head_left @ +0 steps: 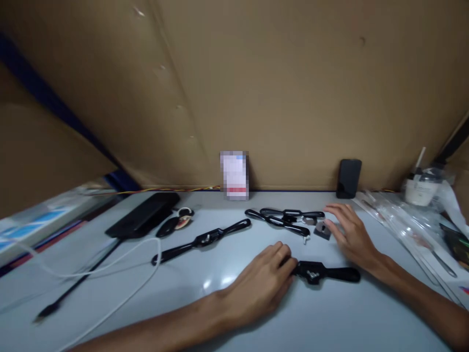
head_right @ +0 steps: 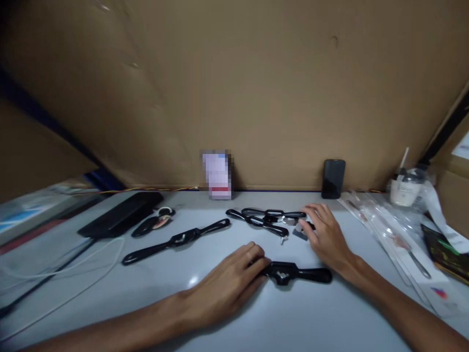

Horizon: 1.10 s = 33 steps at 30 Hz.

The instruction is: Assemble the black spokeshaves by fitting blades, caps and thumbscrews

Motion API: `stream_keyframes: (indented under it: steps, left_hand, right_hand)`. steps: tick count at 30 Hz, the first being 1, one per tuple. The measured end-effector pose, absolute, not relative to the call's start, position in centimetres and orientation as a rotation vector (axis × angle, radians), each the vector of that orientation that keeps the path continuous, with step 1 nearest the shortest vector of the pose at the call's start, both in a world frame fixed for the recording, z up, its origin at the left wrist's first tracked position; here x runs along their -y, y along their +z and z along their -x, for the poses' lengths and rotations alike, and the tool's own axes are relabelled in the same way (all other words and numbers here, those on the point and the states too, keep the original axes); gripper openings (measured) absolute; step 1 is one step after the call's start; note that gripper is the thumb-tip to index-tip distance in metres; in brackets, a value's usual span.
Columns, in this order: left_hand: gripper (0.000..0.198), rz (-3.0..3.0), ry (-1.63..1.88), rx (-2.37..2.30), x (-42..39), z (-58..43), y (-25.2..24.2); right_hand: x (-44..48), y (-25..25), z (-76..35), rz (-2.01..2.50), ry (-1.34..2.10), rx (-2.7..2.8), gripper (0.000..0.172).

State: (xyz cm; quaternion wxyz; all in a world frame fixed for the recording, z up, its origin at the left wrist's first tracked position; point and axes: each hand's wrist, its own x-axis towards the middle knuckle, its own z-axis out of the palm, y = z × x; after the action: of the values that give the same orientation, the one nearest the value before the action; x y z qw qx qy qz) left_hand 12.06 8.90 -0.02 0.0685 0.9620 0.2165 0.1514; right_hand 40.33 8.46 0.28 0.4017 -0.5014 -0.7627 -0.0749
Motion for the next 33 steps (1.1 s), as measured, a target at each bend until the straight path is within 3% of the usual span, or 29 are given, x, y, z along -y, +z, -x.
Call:
stream_keyframes:
  steps: [4, 9, 13, 18, 21, 27, 33]
  left_hand:
    - [0.005, -2.998, 0.418, -0.673, -8.5, -12.7, 0.1]
    - [0.010, -3.114, 0.413, -0.625, -8.5, -12.5, -0.5]
    - [0.013, -3.154, 0.443, -0.589, -8.7, -12.5, -1.0]
    - [0.016, -3.174, 0.471, -0.550, -8.8, -12.7, -0.9]
    - [0.018, -3.179, 0.473, -0.535, -8.8, -12.8, -0.8]
    - [0.018, -3.184, 0.469, -0.510, -9.0, -12.9, -0.7]
    - [0.019, -3.167, 0.455, -0.527, -9.0, -12.8, -0.7]
  right_hand:
    - [-10.0, 1.0, -39.1, 1.222, -0.415, 2.122, 0.024]
    - [-14.9, 4.0, -31.6, 1.370, -0.496, 2.458, 0.030]
    - [-20.5, 6.5, -26.5, 1.470, -0.499, 2.439, 0.077]
    - [-25.7, 8.3, -24.1, 1.559, -0.483, 2.364, 0.092]
    - [-26.3, 7.8, -24.0, 1.518, -0.448, 2.344, 0.088]
    - [-26.7, 6.4, -25.1, 1.344, -0.289, 2.269, 0.042]
    - [-30.4, 7.1, -24.5, 1.258, -0.167, 2.057, 0.058]
